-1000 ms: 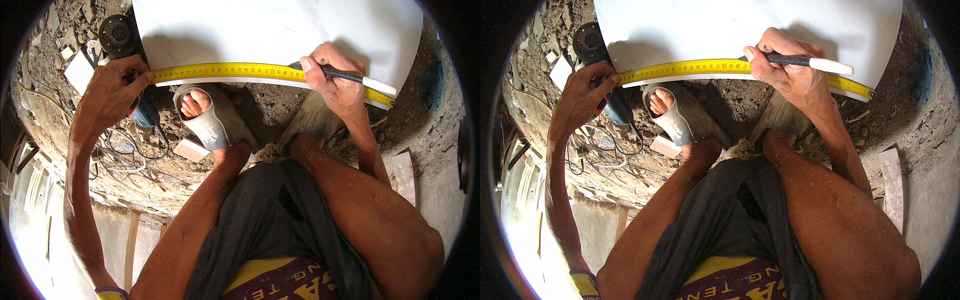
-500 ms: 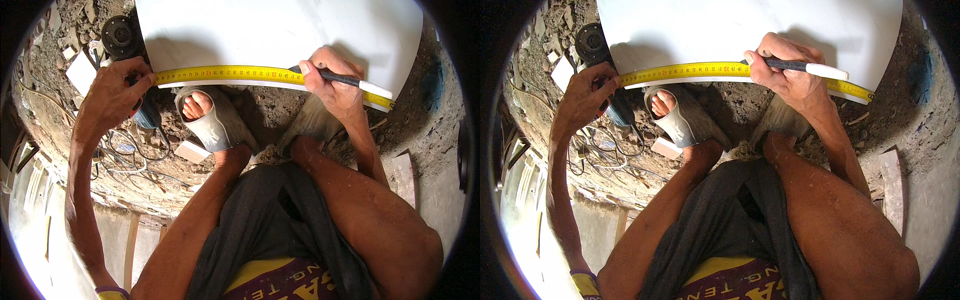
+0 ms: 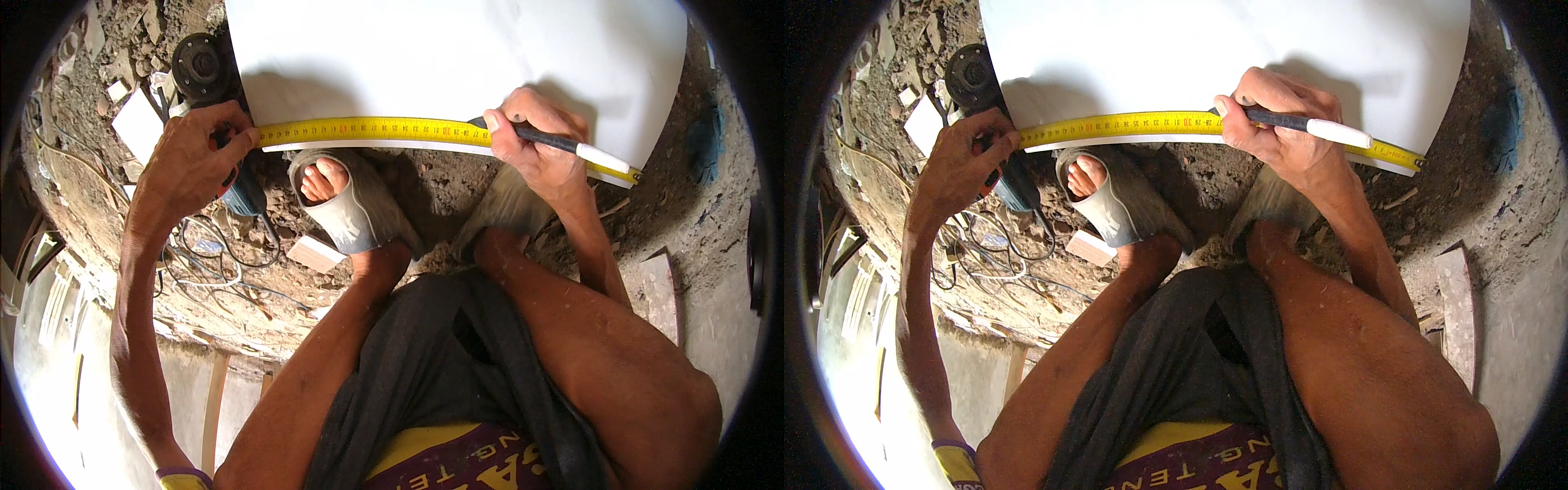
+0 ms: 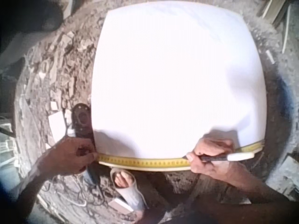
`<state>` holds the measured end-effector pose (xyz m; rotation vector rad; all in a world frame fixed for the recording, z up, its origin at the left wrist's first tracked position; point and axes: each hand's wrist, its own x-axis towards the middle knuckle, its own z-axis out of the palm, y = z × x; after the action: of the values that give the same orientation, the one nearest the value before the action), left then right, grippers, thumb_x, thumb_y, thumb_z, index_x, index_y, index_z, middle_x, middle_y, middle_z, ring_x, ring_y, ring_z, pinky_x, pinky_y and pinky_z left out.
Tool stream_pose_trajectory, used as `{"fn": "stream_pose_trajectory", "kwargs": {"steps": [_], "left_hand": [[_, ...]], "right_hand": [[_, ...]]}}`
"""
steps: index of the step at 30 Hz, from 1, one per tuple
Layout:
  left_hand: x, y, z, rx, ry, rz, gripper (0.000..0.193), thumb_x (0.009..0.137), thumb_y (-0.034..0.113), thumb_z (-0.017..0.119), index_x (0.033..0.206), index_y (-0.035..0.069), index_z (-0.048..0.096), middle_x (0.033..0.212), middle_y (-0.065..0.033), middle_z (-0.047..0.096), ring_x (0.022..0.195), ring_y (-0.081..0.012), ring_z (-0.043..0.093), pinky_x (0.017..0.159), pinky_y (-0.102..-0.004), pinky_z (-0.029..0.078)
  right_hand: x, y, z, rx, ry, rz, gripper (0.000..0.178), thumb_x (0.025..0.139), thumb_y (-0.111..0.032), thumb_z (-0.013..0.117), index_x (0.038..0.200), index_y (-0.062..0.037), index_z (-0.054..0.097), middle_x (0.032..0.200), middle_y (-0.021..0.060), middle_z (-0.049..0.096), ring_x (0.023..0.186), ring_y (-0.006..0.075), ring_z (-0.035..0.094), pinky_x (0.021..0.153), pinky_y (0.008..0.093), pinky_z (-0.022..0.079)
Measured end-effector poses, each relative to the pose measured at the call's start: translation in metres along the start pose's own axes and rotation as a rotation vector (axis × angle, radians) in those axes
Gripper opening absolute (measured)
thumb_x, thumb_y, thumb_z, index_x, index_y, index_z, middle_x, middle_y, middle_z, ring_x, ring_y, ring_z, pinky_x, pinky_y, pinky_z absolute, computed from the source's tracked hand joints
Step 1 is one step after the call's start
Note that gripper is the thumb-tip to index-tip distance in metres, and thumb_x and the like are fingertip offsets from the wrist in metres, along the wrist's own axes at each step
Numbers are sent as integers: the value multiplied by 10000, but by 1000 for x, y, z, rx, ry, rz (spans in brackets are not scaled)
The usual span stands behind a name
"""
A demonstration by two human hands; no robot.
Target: The person measures a white tile using a tape measure and marks it with a pen, then uses a wooden guide to draw a straight line across it, and finally cuts the tile along the line using an angle grinder.
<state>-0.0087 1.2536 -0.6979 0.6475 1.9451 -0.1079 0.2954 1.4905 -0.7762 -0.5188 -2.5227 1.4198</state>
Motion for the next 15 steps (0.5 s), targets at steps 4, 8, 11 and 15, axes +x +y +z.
{"fn": "stream_pose_trajectory", "kwargs": {"steps": [4, 8, 11, 15], "left_hand": [[-1, 2, -2, -3, -14, -54, 288, 1030, 309, 694, 1039, 30, 765, 708, -48, 646, 568, -100, 519, 548, -323, 419], [0, 6, -2, -36, -7, -16, 272, 1028, 290, 696, 1038, 27, 764, 711, -50, 654, 567, -96, 520, 546, -321, 418], [1, 6, -2, -52, 8, -5, 247, 1029, 266, 696, 1030, 28, 762, 701, -50, 657, 567, -90, 525, 539, -316, 418], [-19, 7, -11, -126, 4, -7, 242, 1033, 269, 696, 1045, 37, 762, 694, -30, 663, 547, -72, 539, 504, -299, 421]], "right_hand": [[1, -1, 3, 26, -4, 15, 271, 965, -156, 775, 789, -71, 586, 607, 31, 568, 512, 134, 529, 488, 328, 442], [-1, -1, -4, 19, 9, 30, 264, 976, -152, 768, 793, -65, 599, 608, 35, 583, 519, 110, 538, 482, 317, 440], [-8, 5, -10, 133, 120, 41, 230, 1012, -156, 737, 839, -44, 635, 646, 38, 634, 557, 102, 588, 492, 302, 468], [-13, 3, -33, 227, 294, 10, 196, 1085, -164, 641, 1109, 29, 670, 900, 145, 751, 793, 184, 758, 664, 311, 602]]}}
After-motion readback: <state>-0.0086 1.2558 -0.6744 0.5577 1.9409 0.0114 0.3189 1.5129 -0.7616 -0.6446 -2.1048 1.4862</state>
